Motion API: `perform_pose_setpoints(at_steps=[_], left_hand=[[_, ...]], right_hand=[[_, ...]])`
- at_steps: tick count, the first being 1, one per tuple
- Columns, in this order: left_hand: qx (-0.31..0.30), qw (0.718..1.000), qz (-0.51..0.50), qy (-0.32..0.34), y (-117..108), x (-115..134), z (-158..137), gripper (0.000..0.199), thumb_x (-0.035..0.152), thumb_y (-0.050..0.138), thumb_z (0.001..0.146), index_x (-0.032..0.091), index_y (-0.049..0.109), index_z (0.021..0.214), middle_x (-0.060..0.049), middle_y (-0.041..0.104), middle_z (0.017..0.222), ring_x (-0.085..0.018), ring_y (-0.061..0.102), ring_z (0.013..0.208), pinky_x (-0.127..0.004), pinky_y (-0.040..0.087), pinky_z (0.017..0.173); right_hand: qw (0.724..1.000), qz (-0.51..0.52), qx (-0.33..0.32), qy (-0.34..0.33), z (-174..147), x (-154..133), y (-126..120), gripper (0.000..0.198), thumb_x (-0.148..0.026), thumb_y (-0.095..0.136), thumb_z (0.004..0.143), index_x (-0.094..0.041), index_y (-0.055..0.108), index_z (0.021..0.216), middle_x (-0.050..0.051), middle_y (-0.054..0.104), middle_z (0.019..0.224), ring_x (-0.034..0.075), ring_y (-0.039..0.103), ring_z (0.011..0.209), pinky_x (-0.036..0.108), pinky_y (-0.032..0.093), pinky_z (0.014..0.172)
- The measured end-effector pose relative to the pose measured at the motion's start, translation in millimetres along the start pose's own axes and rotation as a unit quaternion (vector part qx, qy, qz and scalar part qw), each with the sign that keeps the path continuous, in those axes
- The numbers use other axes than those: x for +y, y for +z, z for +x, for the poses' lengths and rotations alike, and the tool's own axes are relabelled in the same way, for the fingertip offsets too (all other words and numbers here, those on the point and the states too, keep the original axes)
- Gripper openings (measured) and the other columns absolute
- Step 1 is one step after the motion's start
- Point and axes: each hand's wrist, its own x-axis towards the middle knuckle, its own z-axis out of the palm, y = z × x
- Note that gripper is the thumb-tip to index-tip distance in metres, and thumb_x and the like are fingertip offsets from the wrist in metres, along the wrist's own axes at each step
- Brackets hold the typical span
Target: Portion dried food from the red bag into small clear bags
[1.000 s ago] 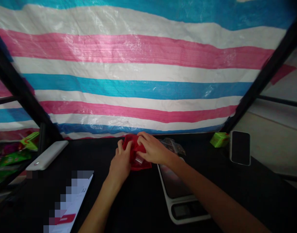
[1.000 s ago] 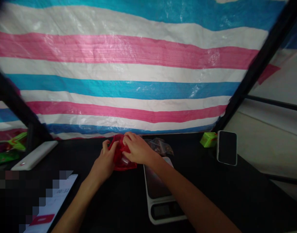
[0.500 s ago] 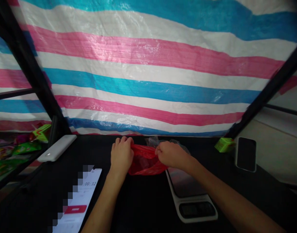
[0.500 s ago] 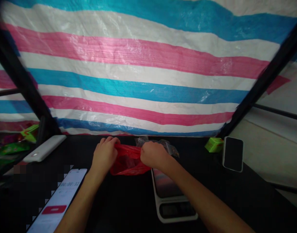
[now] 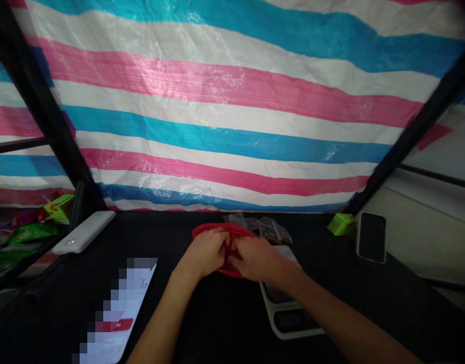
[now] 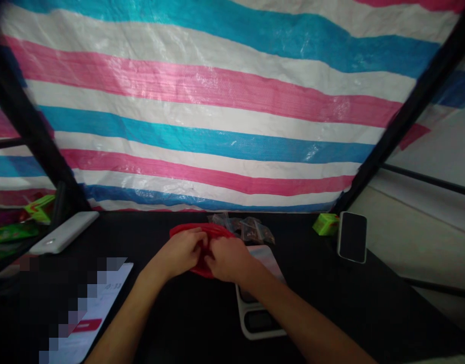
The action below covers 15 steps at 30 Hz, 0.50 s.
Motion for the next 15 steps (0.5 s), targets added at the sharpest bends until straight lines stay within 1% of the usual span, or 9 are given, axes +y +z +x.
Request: perform_pose_setpoints(at_steps=[2, 3, 5, 6, 7, 9, 11, 12, 15], left_hand=[[-0.02, 1.0, 0.019, -0.013, 5, -4, 0, 0.029, 0.005, 0.053, 0.078, 0.022, 0.07, 0.093, -0.008, 0.074, 0.107, -0.025, 0.07, 0.102, -0.033, 0.051, 0.087], [-0.031, 0.999, 0.026, -0.018, 7, -6, -1, 0.034, 0.004, 0.055, 0.076, 0.022, 0.071, 0.1, -0.009, 0.074, 0.112, -0.026, 0.07, 0.107, -0.034, 0.051, 0.089], [-0.059, 0.996, 0.051, -0.042, 7, -6, -3, 0.043, 0.004, 0.058, 0.073, 0.023, 0.071, 0.111, -0.01, 0.073, 0.12, -0.027, 0.069, 0.112, -0.035, 0.051, 0.091], [-0.074, 0.993, 0.07, -0.063, 6, -5, -4, 0.044, 0.005, 0.058, 0.074, 0.022, 0.072, 0.112, -0.011, 0.074, 0.121, -0.028, 0.07, 0.113, -0.036, 0.051, 0.091], [-0.086, 0.989, 0.09, -0.086, 5, -4, -6, 0.041, 0.005, 0.057, 0.076, 0.021, 0.073, 0.11, -0.013, 0.075, 0.118, -0.03, 0.071, 0.111, -0.038, 0.051, 0.091], [-0.094, 0.98, 0.124, -0.124, 2, -1, -9, 0.032, 0.006, 0.051, 0.081, 0.017, 0.077, 0.098, -0.017, 0.078, 0.107, -0.032, 0.072, 0.107, -0.042, 0.05, 0.093], [-0.08, 0.976, 0.148, -0.138, -1, 1, -13, 0.031, 0.006, 0.047, 0.084, 0.015, 0.078, 0.084, -0.019, 0.079, 0.096, -0.033, 0.072, 0.104, -0.047, 0.046, 0.098], [-0.071, 0.975, 0.155, -0.14, -2, 2, -15, 0.031, 0.006, 0.048, 0.084, 0.015, 0.077, 0.079, -0.02, 0.079, 0.094, -0.034, 0.071, 0.105, -0.048, 0.044, 0.1], [-0.054, 0.971, 0.174, -0.152, -3, 4, -20, 0.029, 0.006, 0.05, 0.083, 0.016, 0.077, 0.075, -0.02, 0.08, 0.092, -0.035, 0.069, 0.109, -0.05, 0.041, 0.102]], right_hand=[[1.0, 0.01, -0.015, 0.007, 1, 7, 10, 0.027, -0.041, 0.068, 0.086, -0.018, 0.074, 0.099, 0.013, 0.079, 0.098, 0.03, 0.073, 0.088, 0.036, 0.049, 0.073], [1.0, 0.019, -0.02, 0.009, 1, 11, 14, 0.027, -0.042, 0.071, 0.083, -0.019, 0.074, 0.097, 0.011, 0.079, 0.096, 0.03, 0.073, 0.086, 0.035, 0.048, 0.072], [0.999, 0.042, -0.034, 0.006, 3, 17, 18, 0.022, -0.041, 0.07, 0.085, -0.021, 0.073, 0.09, 0.007, 0.079, 0.088, 0.025, 0.073, 0.082, 0.031, 0.047, 0.068], [0.998, 0.055, -0.043, 0.0, 5, 20, 18, 0.02, -0.041, 0.068, 0.086, -0.021, 0.073, 0.087, 0.004, 0.079, 0.085, 0.022, 0.072, 0.078, 0.028, 0.046, 0.066], [0.996, 0.066, -0.051, -0.007, 6, 23, 18, 0.02, -0.041, 0.066, 0.088, -0.022, 0.073, 0.088, 0.002, 0.079, 0.083, 0.019, 0.072, 0.076, 0.026, 0.046, 0.064], [0.995, 0.081, -0.058, -0.019, 8, 28, 15, 0.021, -0.039, 0.061, 0.092, -0.024, 0.074, 0.1, 0.0, 0.079, 0.089, 0.016, 0.072, 0.077, 0.023, 0.046, 0.063], [0.995, 0.079, -0.057, -0.018, 9, 30, 11, 0.026, -0.034, 0.059, 0.091, -0.023, 0.072, 0.112, 0.002, 0.08, 0.095, 0.017, 0.073, 0.081, 0.023, 0.048, 0.066], [0.996, 0.07, -0.057, -0.015, 9, 30, 9, 0.027, -0.031, 0.059, 0.089, -0.023, 0.074, 0.111, 0.004, 0.08, 0.096, 0.019, 0.073, 0.083, 0.025, 0.048, 0.068], [0.998, 0.035, -0.06, -0.01, 8, 26, 6, 0.022, -0.022, 0.062, 0.081, -0.02, 0.079, 0.095, 0.01, 0.08, 0.092, 0.027, 0.074, 0.086, 0.032, 0.049, 0.071]])
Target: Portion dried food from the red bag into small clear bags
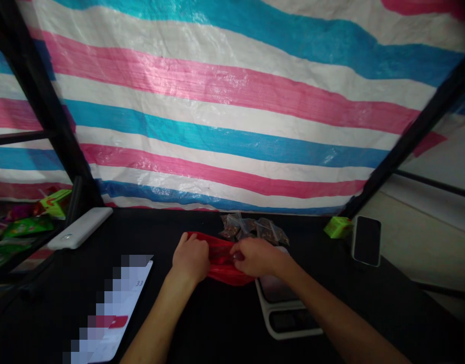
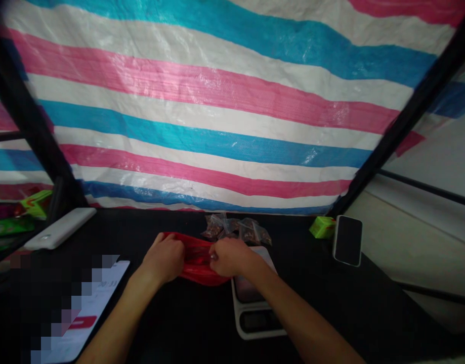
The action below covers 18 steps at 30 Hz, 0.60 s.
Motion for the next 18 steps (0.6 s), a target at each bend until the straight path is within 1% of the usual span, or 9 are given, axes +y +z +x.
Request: perform_pose_setpoints(at_steps=[2, 4, 6, 8, 10, 12, 13, 16, 18], left_hand=[[-0.001, 1.0, 0.009, -0.008, -2, 0, -2, 0.03, 0.007, 0.049, 0.084, 0.015, 0.077, 0.076, -0.021, 0.079, 0.092, -0.037, 0.068, 0.11, -0.052, 0.04, 0.102], [-0.005, 1.0, 0.001, 0.009, -6, 1, -2, 0.03, 0.008, 0.048, 0.086, 0.016, 0.076, 0.078, -0.02, 0.079, 0.091, -0.037, 0.07, 0.105, -0.053, 0.041, 0.101], [0.009, 0.997, -0.048, 0.056, -10, 2, 0, 0.028, 0.009, 0.049, 0.086, 0.019, 0.074, 0.082, -0.015, 0.078, 0.092, -0.032, 0.071, 0.099, -0.047, 0.044, 0.096], [0.044, 0.989, -0.107, 0.091, -12, 1, 5, 0.025, 0.01, 0.05, 0.086, 0.023, 0.072, 0.087, -0.009, 0.075, 0.101, -0.026, 0.071, 0.098, -0.038, 0.047, 0.09], [0.043, 0.988, -0.129, 0.077, -10, -3, 8, 0.025, 0.008, 0.053, 0.083, 0.024, 0.07, 0.09, -0.008, 0.072, 0.107, -0.024, 0.07, 0.097, -0.034, 0.049, 0.083], [0.0, 0.991, -0.12, 0.056, -6, -12, 10, 0.032, 0.002, 0.054, 0.076, 0.024, 0.071, 0.09, -0.008, 0.072, 0.105, -0.025, 0.07, 0.098, -0.034, 0.05, 0.083], [-0.004, 0.992, -0.113, 0.055, -4, -17, 11, 0.039, -0.002, 0.053, 0.072, 0.025, 0.072, 0.093, -0.008, 0.072, 0.107, -0.026, 0.068, 0.103, -0.034, 0.05, 0.087], [0.029, 0.995, -0.087, 0.034, 0, -31, 10, 0.06, -0.006, 0.052, 0.067, 0.027, 0.071, 0.112, -0.009, 0.069, 0.12, -0.028, 0.063, 0.119, -0.038, 0.048, 0.099], [0.022, 0.996, -0.083, 0.012, 0, -35, 9, 0.065, -0.006, 0.051, 0.069, 0.026, 0.068, 0.123, -0.01, 0.069, 0.123, -0.028, 0.064, 0.12, -0.039, 0.047, 0.101]], right_hand=[[1.0, -0.013, 0.0, -0.005, 1, -3, 1, 0.025, -0.019, 0.063, 0.077, -0.021, 0.079, 0.096, 0.011, 0.08, 0.095, 0.029, 0.074, 0.091, 0.033, 0.049, 0.074], [1.0, -0.002, -0.006, -0.024, 3, -3, 4, 0.038, -0.018, 0.065, 0.075, -0.025, 0.077, 0.11, 0.007, 0.08, 0.1, 0.026, 0.074, 0.092, 0.03, 0.049, 0.076], [0.997, 0.044, -0.025, -0.059, 7, 1, 8, 0.047, -0.017, 0.067, 0.073, -0.028, 0.074, 0.119, 0.001, 0.08, 0.099, 0.021, 0.074, 0.088, 0.026, 0.049, 0.074], [0.989, 0.104, -0.042, -0.096, 11, 9, 12, 0.045, -0.013, 0.065, 0.072, -0.026, 0.075, 0.114, -0.001, 0.08, 0.096, 0.017, 0.072, 0.083, 0.023, 0.049, 0.073], [0.983, 0.14, -0.041, -0.111, 13, 17, 16, 0.041, -0.009, 0.064, 0.071, -0.022, 0.075, 0.108, 0.0, 0.079, 0.096, 0.016, 0.071, 0.083, 0.023, 0.05, 0.074], [0.983, 0.148, -0.026, -0.107, 11, 22, 19, 0.043, -0.006, 0.064, 0.07, -0.019, 0.073, 0.11, 0.002, 0.077, 0.101, 0.017, 0.07, 0.087, 0.024, 0.05, 0.076], [0.984, 0.147, -0.015, -0.103, 8, 23, 21, 0.045, -0.006, 0.064, 0.069, -0.019, 0.072, 0.111, 0.003, 0.076, 0.104, 0.018, 0.07, 0.089, 0.025, 0.051, 0.079], [0.981, 0.16, 0.029, -0.106, -2, 17, 21, 0.044, -0.005, 0.068, 0.068, -0.02, 0.071, 0.109, 0.006, 0.072, 0.112, 0.02, 0.067, 0.098, 0.029, 0.051, 0.087], [0.972, 0.192, 0.068, -0.117, -9, 10, 18, 0.039, -0.009, 0.073, 0.071, -0.021, 0.071, 0.107, 0.006, 0.069, 0.116, 0.021, 0.065, 0.105, 0.033, 0.05, 0.095]])
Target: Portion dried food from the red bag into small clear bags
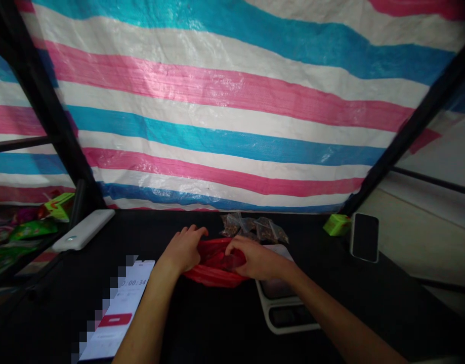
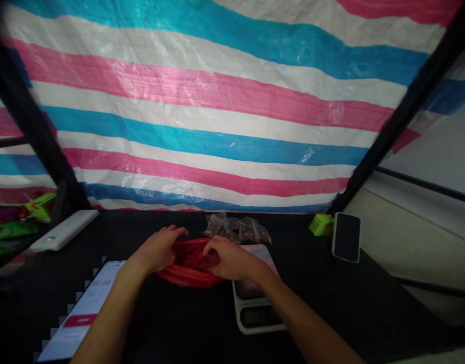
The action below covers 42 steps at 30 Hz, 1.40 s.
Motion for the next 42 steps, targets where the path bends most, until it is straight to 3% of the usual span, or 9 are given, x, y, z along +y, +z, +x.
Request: perform_pose_setpoints(at_steps=[5, 8, 11, 14, 17, 23, 26, 33, 42], left_hand=[[-0.009, 0.999, 0.007, 0.032, 1, 5, 2, 0.065, -0.004, 0.05, 0.07, 0.026, 0.067, 0.126, -0.01, 0.072, 0.123, -0.027, 0.068, 0.117, -0.039, 0.049, 0.1], [0.017, 0.999, -0.007, 0.046, -2, 9, 4, 0.056, 0.002, 0.052, 0.075, 0.026, 0.068, 0.123, -0.009, 0.072, 0.122, -0.027, 0.068, 0.115, -0.038, 0.049, 0.099], [0.102, 0.994, -0.024, 0.027, -9, 10, 7, 0.043, 0.009, 0.053, 0.082, 0.026, 0.069, 0.118, -0.007, 0.072, 0.12, -0.025, 0.07, 0.107, -0.036, 0.05, 0.095], [0.172, 0.984, -0.043, 0.02, -15, 11, 9, 0.03, 0.013, 0.049, 0.089, 0.023, 0.07, 0.108, -0.006, 0.073, 0.116, -0.024, 0.07, 0.1, -0.035, 0.05, 0.089], [0.17, 0.981, -0.069, 0.058, -14, 13, 12, 0.028, 0.013, 0.046, 0.093, 0.022, 0.07, 0.103, -0.006, 0.072, 0.11, -0.023, 0.07, 0.095, -0.034, 0.049, 0.086], [0.101, 0.977, -0.116, 0.148, 1, 31, 13, 0.028, 0.009, 0.045, 0.09, 0.023, 0.069, 0.094, -0.003, 0.07, 0.097, -0.02, 0.068, 0.089, -0.031, 0.047, 0.082], [0.05, 0.971, -0.134, 0.193, 10, 51, 7, 0.024, 0.009, 0.047, 0.086, 0.023, 0.067, 0.089, -0.002, 0.067, 0.094, -0.019, 0.068, 0.085, -0.03, 0.048, 0.08], [0.011, 0.967, -0.069, 0.244, 32, 71, 0, 0.05, 0.012, 0.057, 0.078, 0.024, 0.067, 0.126, -0.011, 0.061, 0.119, -0.028, 0.066, 0.109, -0.041, 0.052, 0.1], [0.05, 0.976, -0.05, 0.204, 45, 64, 9, 0.039, 0.0, 0.05, 0.074, 0.02, 0.074, 0.098, -0.014, 0.057, 0.131, -0.032, 0.062, 0.117, -0.048, 0.049, 0.102]], right_hand=[[0.97, 0.17, 0.176, 0.006, -15, 6, -26, 0.038, -0.03, 0.069, 0.089, -0.024, 0.061, 0.126, 0.007, 0.068, 0.127, 0.02, 0.065, 0.116, 0.038, 0.05, 0.103], [0.929, 0.126, 0.34, 0.073, -38, 53, -55, 0.045, -0.042, 0.071, 0.086, -0.023, 0.059, 0.125, 0.01, 0.068, 0.128, 0.023, 0.065, 0.118, 0.044, 0.048, 0.107], [0.895, 0.071, 0.401, 0.18, -70, 112, -75, 0.052, -0.051, 0.073, 0.074, -0.021, 0.058, 0.113, 0.013, 0.073, 0.113, 0.028, 0.07, 0.107, 0.049, 0.054, 0.098], [0.888, 0.059, 0.394, 0.229, -99, 154, -75, 0.044, -0.05, 0.075, 0.063, -0.021, 0.057, 0.092, 0.012, 0.073, 0.089, 0.03, 0.073, 0.085, 0.052, 0.058, 0.085], [0.895, 0.042, 0.364, 0.254, -117, 167, -66, 0.039, -0.041, 0.077, 0.06, -0.021, 0.061, 0.089, 0.009, 0.073, 0.082, 0.029, 0.073, 0.079, 0.047, 0.06, 0.079], [0.908, -0.107, 0.317, 0.253, -104, 133, -69, 0.054, -0.037, 0.073, 0.074, -0.018, 0.066, 0.124, 0.016, 0.068, 0.124, 0.034, 0.061, 0.122, 0.049, 0.043, 0.109], [0.925, -0.122, 0.267, 0.24, -75, 111, -68, 0.036, -0.043, 0.065, 0.087, -0.022, 0.072, 0.115, 0.01, 0.073, 0.108, 0.027, 0.067, 0.106, 0.039, 0.048, 0.097], [0.912, -0.091, 0.261, 0.302, -36, 109, -53, 0.011, -0.027, 0.07, 0.08, -0.021, 0.077, 0.085, 0.009, 0.077, 0.084, 0.027, 0.072, 0.084, 0.032, 0.049, 0.074], [0.915, 0.094, 0.333, 0.209, -28, 85, -79, 0.038, -0.05, 0.063, 0.085, -0.016, 0.077, 0.094, 0.008, 0.077, 0.081, 0.021, 0.068, 0.068, 0.028, 0.05, 0.058]])
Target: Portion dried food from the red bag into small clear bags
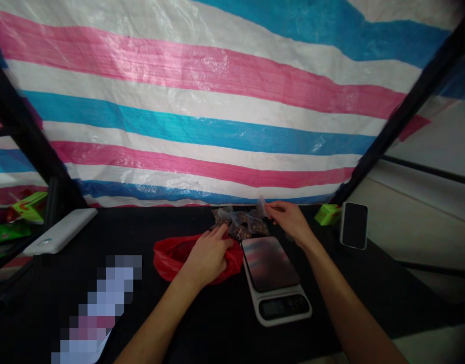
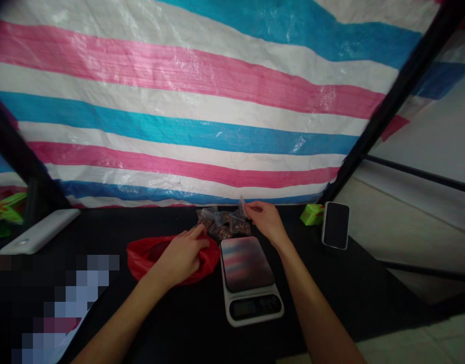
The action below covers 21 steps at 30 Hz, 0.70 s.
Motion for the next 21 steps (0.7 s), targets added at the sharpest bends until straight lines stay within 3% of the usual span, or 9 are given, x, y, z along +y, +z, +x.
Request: perform_pose_setpoints(at_steps=[2, 4, 6, 8, 10, 13, 16, 21], left_hand=[[0.06, 0.995, -0.075, 0.014, -1, 3, 2, 0.043, -0.004, 0.046, 0.074, 0.02, 0.071, 0.099, -0.012, 0.053, 0.134, -0.026, 0.062, 0.114, -0.041, 0.05, 0.1], [0.142, 0.973, -0.178, 0.034, 0, 6, 4, 0.046, -0.006, 0.042, 0.075, 0.021, 0.066, 0.103, -0.01, 0.052, 0.132, -0.021, 0.06, 0.109, -0.034, 0.049, 0.096], [0.22, 0.933, -0.286, 0.015, 2, 7, 8, 0.037, -0.003, 0.043, 0.083, 0.021, 0.061, 0.105, -0.007, 0.057, 0.117, -0.017, 0.059, 0.097, -0.029, 0.049, 0.086], [0.261, 0.882, -0.39, -0.044, 6, 6, 12, 0.018, 0.009, 0.048, 0.094, 0.021, 0.057, 0.103, -0.002, 0.057, 0.095, -0.014, 0.055, 0.08, -0.025, 0.046, 0.072], [0.251, 0.838, -0.477, -0.086, 11, 5, 16, 0.006, 0.025, 0.054, 0.099, 0.02, 0.056, 0.1, 0.001, 0.055, 0.082, -0.011, 0.052, 0.07, -0.022, 0.043, 0.064], [0.214, 0.799, -0.554, -0.096, 16, 5, 21, 0.02, 0.035, 0.068, 0.093, 0.018, 0.058, 0.096, 0.002, 0.06, 0.08, -0.011, 0.057, 0.071, -0.021, 0.045, 0.066], [0.212, 0.773, -0.587, -0.114, 19, 4, 24, 0.027, 0.038, 0.078, 0.085, 0.017, 0.062, 0.093, 0.001, 0.066, 0.08, -0.011, 0.063, 0.074, -0.021, 0.048, 0.069], [0.234, 0.753, -0.597, -0.15, 15, -1, 26, 0.035, 0.043, 0.086, 0.075, 0.015, 0.069, 0.09, -0.003, 0.073, 0.081, -0.015, 0.069, 0.075, -0.025, 0.054, 0.072]], right_hand=[[0.999, 0.045, -0.015, -0.022, 1, -15, 5, 0.039, -0.053, 0.068, 0.082, -0.017, 0.077, 0.095, 0.007, 0.078, 0.087, 0.02, 0.068, 0.072, 0.027, 0.05, 0.058], [0.995, 0.079, -0.039, -0.04, -1, -27, 15, 0.038, -0.053, 0.071, 0.08, -0.017, 0.077, 0.092, 0.006, 0.078, 0.088, 0.019, 0.067, 0.073, 0.027, 0.05, 0.06], [0.988, 0.122, -0.075, -0.06, -5, -34, 28, 0.034, -0.05, 0.074, 0.079, -0.017, 0.077, 0.089, 0.006, 0.078, 0.088, 0.018, 0.067, 0.073, 0.027, 0.05, 0.062], [0.976, 0.165, -0.122, -0.077, -12, -38, 42, 0.029, -0.046, 0.077, 0.08, -0.017, 0.076, 0.087, 0.005, 0.077, 0.086, 0.017, 0.067, 0.072, 0.027, 0.05, 0.064], [0.969, 0.174, -0.151, -0.093, -23, -40, 53, 0.023, -0.041, 0.077, 0.082, -0.018, 0.076, 0.087, 0.003, 0.074, 0.08, 0.016, 0.064, 0.068, 0.026, 0.048, 0.061], [0.975, 0.116, -0.125, -0.142, -39, -41, 62, 0.01, -0.029, 0.074, 0.085, -0.019, 0.075, 0.084, 0.0, 0.069, 0.075, 0.014, 0.059, 0.065, 0.025, 0.044, 0.059], [0.974, 0.066, -0.09, -0.197, -49, -40, 65, 0.008, -0.022, 0.071, 0.089, -0.02, 0.074, 0.082, 0.0, 0.068, 0.079, 0.014, 0.06, 0.071, 0.026, 0.044, 0.064], [0.969, 0.046, -0.084, -0.226, -50, -39, 66, 0.006, -0.022, 0.071, 0.092, -0.022, 0.075, 0.088, 0.0, 0.07, 0.086, 0.016, 0.064, 0.079, 0.028, 0.047, 0.073]])
